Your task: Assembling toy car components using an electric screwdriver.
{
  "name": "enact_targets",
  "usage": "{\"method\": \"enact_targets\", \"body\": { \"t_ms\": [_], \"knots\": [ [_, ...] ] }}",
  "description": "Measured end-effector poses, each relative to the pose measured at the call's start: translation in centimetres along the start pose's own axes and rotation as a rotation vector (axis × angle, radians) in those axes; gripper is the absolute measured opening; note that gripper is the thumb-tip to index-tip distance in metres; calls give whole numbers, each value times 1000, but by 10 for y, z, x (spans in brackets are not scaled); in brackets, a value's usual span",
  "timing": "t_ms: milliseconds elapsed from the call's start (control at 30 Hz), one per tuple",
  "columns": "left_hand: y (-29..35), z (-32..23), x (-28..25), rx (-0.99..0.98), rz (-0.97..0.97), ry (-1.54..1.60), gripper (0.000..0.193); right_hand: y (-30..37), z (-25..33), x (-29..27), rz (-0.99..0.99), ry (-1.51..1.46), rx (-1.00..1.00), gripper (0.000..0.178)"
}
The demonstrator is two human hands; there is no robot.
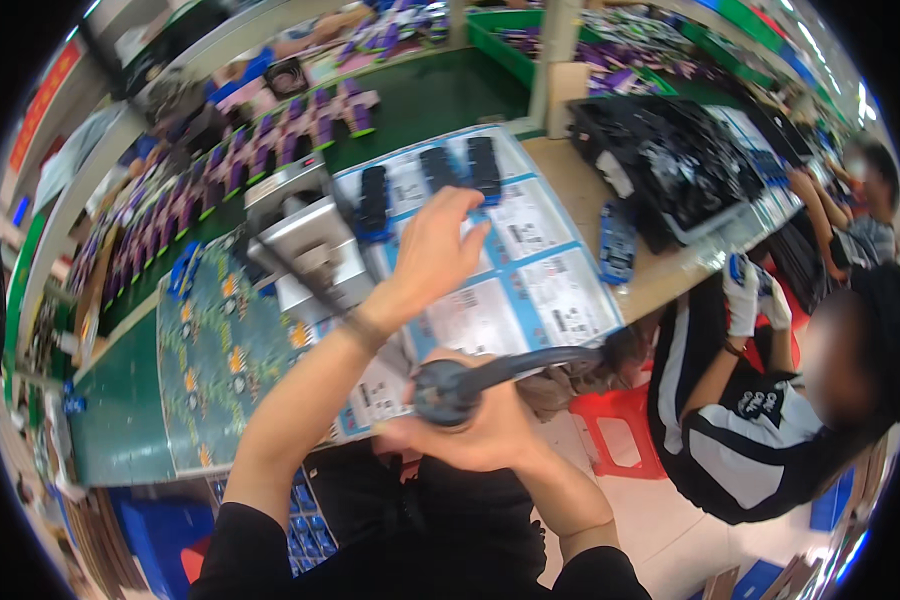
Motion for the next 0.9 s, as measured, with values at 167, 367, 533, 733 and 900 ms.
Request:
{"method": "enact_targets", "body": {
  "t_ms": [167, 367, 533, 733, 900],
  "knots": [
    [-62, -5, 125, -240, 315, 235, 45, -1, 16, -9, 108, -72, -54, 25],
    [-75, -41, 187, -375, 377, 4, 56, 17, 23, -35, 70, 78, -53, 29],
    [-46, -15, 161, -613, 287, 425, 60, 21, 21, -35, 17, -4, -45, 33],
    [60, -14, 9, -646, 8, 1155, 49, 38, 12, -40, -99, -123, -23, 34],
    [189, 22, -144, -739, -457, 1239, 30, 0, 15, -22, -118, -340, -120, 24]
  ]
}}
Point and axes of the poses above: each hand's wrist, its own y-axis away from the middle knuckle, its own x-axis out of the palm, z = x × y, the point moved 7 cm from there along -y, towards the middle knuckle, and after that the axes turned 6 degrees about z, right-handed, at the moved point
